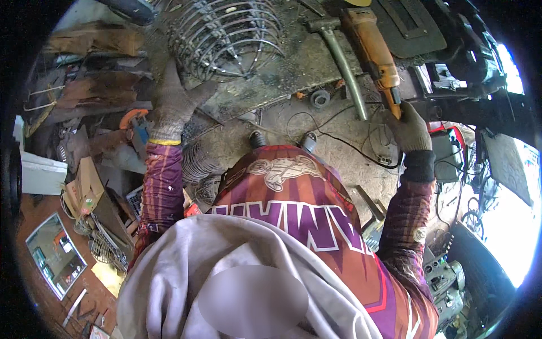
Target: The person positions metal rods on a round frame, uses a welding tool to fuse them together, and then smooths the welds with an angle grinder before using a hammer.
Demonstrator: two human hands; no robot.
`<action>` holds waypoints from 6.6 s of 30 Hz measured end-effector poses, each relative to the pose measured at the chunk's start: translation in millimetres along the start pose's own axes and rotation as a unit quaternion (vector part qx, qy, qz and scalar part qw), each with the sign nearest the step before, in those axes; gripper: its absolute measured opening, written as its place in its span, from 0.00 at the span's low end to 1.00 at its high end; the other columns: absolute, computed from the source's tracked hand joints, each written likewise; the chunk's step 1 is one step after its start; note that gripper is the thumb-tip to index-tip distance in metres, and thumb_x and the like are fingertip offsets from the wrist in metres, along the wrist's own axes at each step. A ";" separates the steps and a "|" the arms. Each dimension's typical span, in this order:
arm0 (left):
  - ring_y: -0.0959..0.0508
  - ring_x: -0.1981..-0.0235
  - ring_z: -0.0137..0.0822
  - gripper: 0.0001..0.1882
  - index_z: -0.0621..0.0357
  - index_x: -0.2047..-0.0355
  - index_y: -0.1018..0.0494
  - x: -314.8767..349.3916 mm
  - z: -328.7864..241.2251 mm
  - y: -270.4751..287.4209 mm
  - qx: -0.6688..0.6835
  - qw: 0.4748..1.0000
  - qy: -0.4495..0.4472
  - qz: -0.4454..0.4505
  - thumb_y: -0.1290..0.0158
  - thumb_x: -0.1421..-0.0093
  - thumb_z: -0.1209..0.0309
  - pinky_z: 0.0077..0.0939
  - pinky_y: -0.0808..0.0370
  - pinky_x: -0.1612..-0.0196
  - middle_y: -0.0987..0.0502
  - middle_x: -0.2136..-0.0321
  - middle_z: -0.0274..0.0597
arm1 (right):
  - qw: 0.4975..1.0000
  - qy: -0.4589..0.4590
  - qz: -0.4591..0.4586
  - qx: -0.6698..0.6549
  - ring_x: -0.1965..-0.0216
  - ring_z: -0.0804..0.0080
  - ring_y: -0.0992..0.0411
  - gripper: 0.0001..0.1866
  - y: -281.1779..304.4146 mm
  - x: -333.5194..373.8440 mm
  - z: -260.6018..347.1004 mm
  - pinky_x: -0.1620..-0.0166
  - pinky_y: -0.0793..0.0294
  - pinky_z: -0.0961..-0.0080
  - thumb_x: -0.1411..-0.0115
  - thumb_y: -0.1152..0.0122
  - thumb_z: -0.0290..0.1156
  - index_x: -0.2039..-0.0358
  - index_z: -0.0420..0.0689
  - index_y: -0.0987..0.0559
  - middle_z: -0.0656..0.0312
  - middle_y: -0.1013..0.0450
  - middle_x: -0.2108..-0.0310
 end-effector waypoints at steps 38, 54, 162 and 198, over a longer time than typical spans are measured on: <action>0.33 0.33 0.49 0.66 0.65 0.27 0.50 4.2 17.0 -20.4 0.039 0.998 -0.014 0.053 0.31 0.53 0.37 0.39 0.36 0.33 0.35 0.33 0.57 | 0.942 0.275 -0.183 -0.066 0.54 0.49 0.22 0.23 -85.1 -40.8 216.8 0.54 0.22 0.57 0.38 0.37 0.49 0.46 0.52 0.20 0.54 0.22 0.54; 0.28 0.39 0.50 0.63 0.70 0.31 0.44 -0.5 5.4 -23.1 0.124 0.990 0.046 0.050 0.24 0.60 0.49 0.40 0.32 0.36 0.29 0.39 0.58 | 0.936 0.324 -0.137 -0.022 0.60 0.51 0.21 0.18 -102.3 -70.7 226.6 0.60 0.21 0.55 0.34 0.40 0.45 0.46 0.57 0.19 0.57 0.21 0.61; 0.22 0.64 0.62 0.21 0.59 0.68 0.23 35.9 -24.3 -31.9 -0.204 0.979 -0.017 -0.005 0.48 0.32 0.52 0.55 0.27 0.59 0.21 0.67 0.57 | 0.918 0.383 -0.094 -0.033 0.56 0.49 0.22 0.16 -97.0 -68.8 221.3 0.52 0.24 0.54 0.35 0.42 0.44 0.59 0.49 0.14 0.51 0.20 0.62; 0.18 0.63 0.46 0.15 0.61 0.57 0.21 42.6 5.4 -34.5 -0.042 0.999 -0.006 -0.008 0.41 0.33 0.61 0.40 0.24 0.59 0.18 0.64 0.49 | 0.931 0.348 -0.103 -0.018 0.53 0.47 0.22 0.20 -98.4 -77.5 220.7 0.49 0.24 0.52 0.34 0.45 0.50 0.57 0.49 0.15 0.49 0.19 0.60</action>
Point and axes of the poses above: each hand's wrist, its own x-axis away from the middle knuckle, its own y-axis out of the back of the hand, z = x × y, the point moved 4 cm from there along -x, towards the middle knuckle
